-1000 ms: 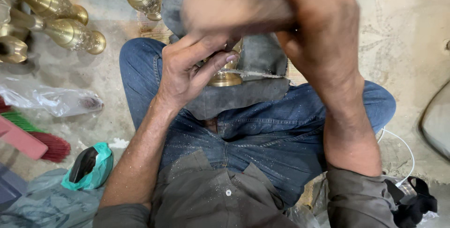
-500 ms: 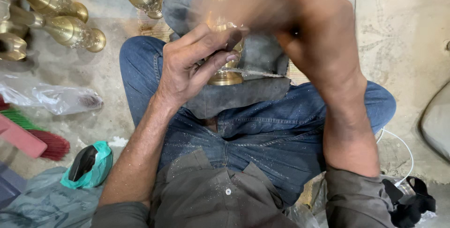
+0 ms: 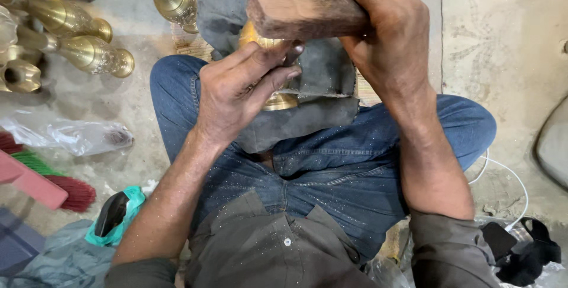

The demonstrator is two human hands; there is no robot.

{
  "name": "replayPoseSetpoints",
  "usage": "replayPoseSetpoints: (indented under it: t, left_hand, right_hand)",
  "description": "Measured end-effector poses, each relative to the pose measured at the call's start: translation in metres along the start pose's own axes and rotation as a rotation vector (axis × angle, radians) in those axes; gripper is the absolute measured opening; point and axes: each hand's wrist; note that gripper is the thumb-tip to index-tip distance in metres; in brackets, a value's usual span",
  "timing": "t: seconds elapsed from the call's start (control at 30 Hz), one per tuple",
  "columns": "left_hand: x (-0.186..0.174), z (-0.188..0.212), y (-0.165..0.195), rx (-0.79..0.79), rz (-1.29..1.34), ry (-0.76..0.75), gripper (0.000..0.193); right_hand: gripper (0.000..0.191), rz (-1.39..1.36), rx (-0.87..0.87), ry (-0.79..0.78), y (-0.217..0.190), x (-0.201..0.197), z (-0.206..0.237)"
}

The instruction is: The person sits cross-legged on the floor with a brass vase held against a cloth pad on their lap. They hold a chisel against the vase's engraved surface and repeatedly strike it with a wooden mallet, repositioning the chisel to work different areas of the pattern.

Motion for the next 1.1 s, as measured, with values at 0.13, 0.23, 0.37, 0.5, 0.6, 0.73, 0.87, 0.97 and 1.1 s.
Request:
replayPoseSetpoints:
  t: [0.13,0.23,0.37,0.5,0.6,0.73,0.87,0.97,1.1]
  left_hand:
    - [-0.006,-0.008,0.0,0.016,-0.024,-0.049,0.041]
    - [-0.009,-0.01,0.002,0.005,-0.038,-0.103,0.04]
    - [-0.009,-0.012,0.001,0.033,-0.044,-0.131,0.042]
    - [-0.009,-0.013,-0.002,0.034,-0.091,-0.167,0.031]
    - [-0.012,-0.012,-0.002,0.061,-0.076,-0.168,0.041]
    - [-0.012,-0.013,-0.002,0.053,-0.086,-0.177,0.033]
    - [-0.014,-0.014,-0.002,0.038,-0.062,-0.191,0.037]
    - [-0.015,-0.015,-0.002,0.062,-0.039,-0.18,0.038]
    - [-0.017,-0.017,-0.002,0.067,-0.04,-0.204,0.034]
  right_hand:
    - [0.033,0.067,-0.032,0.057,0.005,0.0,0.004]
    - [0.039,-0.101,0.02,0.066,0.011,0.002,0.001]
    - [0.033,-0.057,-0.014,0.029,0.017,0.001,-0.002]
    - [0.022,-0.125,0.058,-0.026,0.017,0.005,-0.003]
    - [0.023,-0.36,0.194,-0.047,0.017,0.011,-0.003]
    - [0.029,-0.379,0.078,-0.007,0.024,0.015,-0.006]
    - [0.028,-0.218,-0.033,0.033,0.026,0.014,-0.005]
    - [0.026,-0.38,0.087,-0.023,0.024,0.012,-0.005]
    - [0.028,-0.089,-0.125,0.114,0.022,0.011,-0.008]
Point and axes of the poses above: each hand's wrist, its own z-axis away from the middle knuckle, its own x-axis out of the palm, y = z × x, and after that the axes turned 14 degrees about x, right-handed
